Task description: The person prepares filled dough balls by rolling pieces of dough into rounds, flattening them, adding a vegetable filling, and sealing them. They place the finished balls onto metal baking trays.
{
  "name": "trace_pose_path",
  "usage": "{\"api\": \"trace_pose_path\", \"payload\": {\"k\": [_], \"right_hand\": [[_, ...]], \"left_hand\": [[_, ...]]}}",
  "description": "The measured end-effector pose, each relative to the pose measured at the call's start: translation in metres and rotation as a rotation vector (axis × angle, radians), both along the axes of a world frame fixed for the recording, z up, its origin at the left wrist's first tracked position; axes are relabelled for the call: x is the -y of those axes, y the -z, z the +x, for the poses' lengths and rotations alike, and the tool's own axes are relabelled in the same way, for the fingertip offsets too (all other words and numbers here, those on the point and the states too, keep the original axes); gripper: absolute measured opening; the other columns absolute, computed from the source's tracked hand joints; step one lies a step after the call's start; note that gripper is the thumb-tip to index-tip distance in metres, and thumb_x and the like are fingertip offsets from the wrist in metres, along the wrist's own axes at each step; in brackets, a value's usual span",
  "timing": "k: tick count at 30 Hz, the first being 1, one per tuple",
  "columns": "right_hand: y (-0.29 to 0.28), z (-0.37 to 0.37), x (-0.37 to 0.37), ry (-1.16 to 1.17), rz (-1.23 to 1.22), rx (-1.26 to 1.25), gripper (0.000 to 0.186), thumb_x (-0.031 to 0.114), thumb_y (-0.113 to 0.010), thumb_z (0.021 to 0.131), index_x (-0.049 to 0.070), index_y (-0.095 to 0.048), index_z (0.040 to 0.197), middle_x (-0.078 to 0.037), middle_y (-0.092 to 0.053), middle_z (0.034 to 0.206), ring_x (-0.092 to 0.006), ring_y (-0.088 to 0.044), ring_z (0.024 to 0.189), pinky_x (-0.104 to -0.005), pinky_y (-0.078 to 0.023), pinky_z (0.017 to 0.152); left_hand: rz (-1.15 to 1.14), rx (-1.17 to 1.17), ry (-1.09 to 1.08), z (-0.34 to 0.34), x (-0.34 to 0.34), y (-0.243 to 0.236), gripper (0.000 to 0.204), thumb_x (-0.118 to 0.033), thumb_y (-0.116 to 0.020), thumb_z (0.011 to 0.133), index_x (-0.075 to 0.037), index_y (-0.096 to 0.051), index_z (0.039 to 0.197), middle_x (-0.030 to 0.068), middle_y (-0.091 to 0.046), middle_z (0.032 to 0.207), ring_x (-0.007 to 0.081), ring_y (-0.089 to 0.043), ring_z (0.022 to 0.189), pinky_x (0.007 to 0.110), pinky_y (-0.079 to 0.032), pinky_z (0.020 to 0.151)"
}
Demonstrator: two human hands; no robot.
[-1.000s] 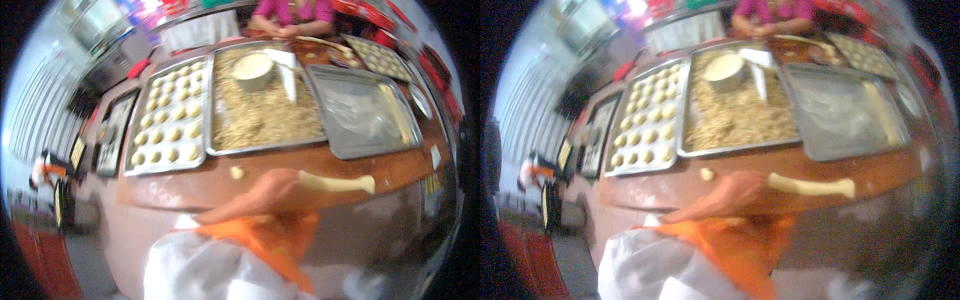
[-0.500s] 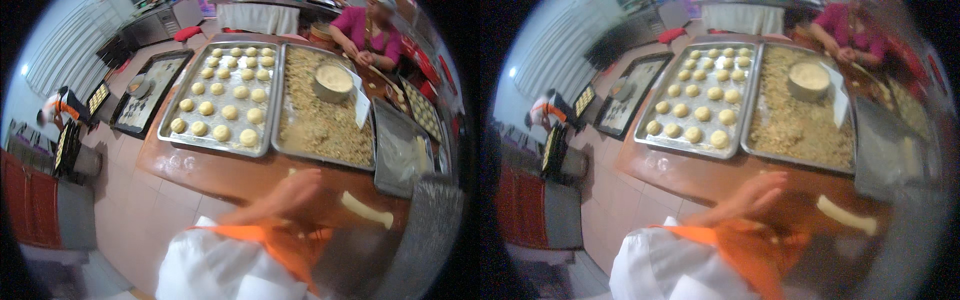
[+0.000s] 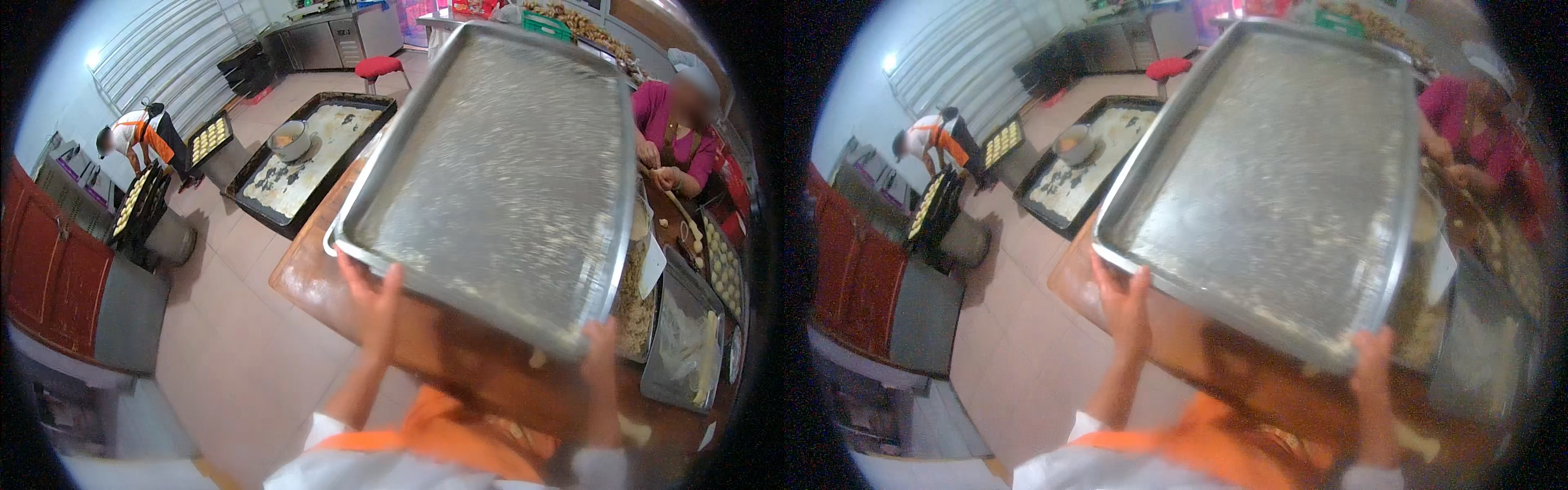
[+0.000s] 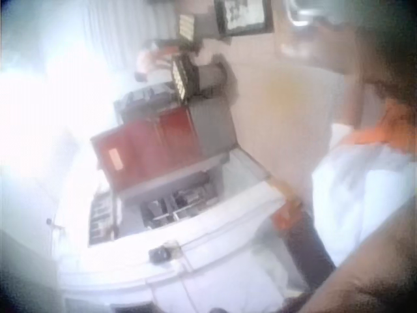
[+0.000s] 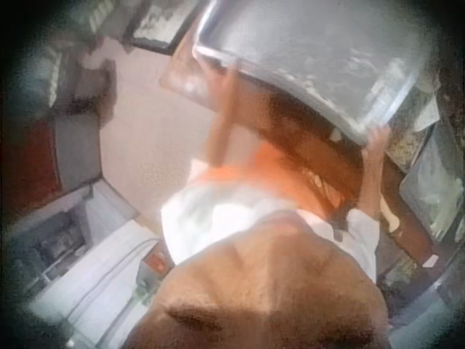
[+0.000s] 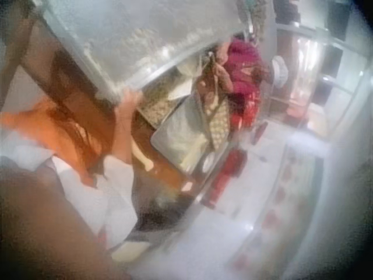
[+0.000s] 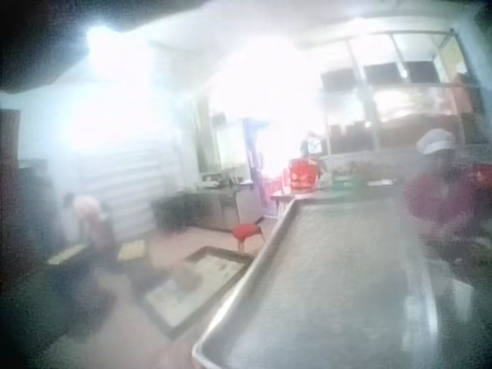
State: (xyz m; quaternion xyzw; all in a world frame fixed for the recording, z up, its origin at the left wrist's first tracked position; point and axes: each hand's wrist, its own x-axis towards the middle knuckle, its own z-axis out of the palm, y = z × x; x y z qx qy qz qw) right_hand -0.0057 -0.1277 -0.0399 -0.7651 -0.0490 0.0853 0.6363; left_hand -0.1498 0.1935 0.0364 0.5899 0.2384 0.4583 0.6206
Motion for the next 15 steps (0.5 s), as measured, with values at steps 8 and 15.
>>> {"api": "trace_pose_path", "payload": {"k": [8, 15], "right_hand": [[-0.009, 0.020, -0.135, -0.142, 0.088, -0.327, 0.028, 0.015, -0.055, 0.067, 0.002, -0.047, 0.091, -0.005, -0.049, 0.079, -0.0151, -0.046, 0.072, -0.0318, -0.040, 0.064], [-0.003, 0.015, -0.139, -0.280, 0.067, -0.368, 0.027, 0.015, -0.053, 0.074, -0.001, -0.052, 0.096, -0.006, -0.054, 0.083, -0.0136, -0.049, 0.075, -0.0292, -0.042, 0.065]], "left_hand": [[-0.024, -0.095, -0.134, -0.003, -0.075, 0.042, 0.074, -0.004, -0.054, 0.077, 0.000, -0.009, 0.135, 0.0143, -0.027, 0.133, 0.0227, -0.030, 0.122, 0.031, -0.023, 0.101], [0.028, -0.100, -0.205, 0.006, -0.092, 0.068, 0.072, 0.000, -0.052, 0.075, -0.002, -0.013, 0.136, 0.0136, -0.030, 0.132, 0.0221, -0.033, 0.118, 0.032, -0.029, 0.096]]}}
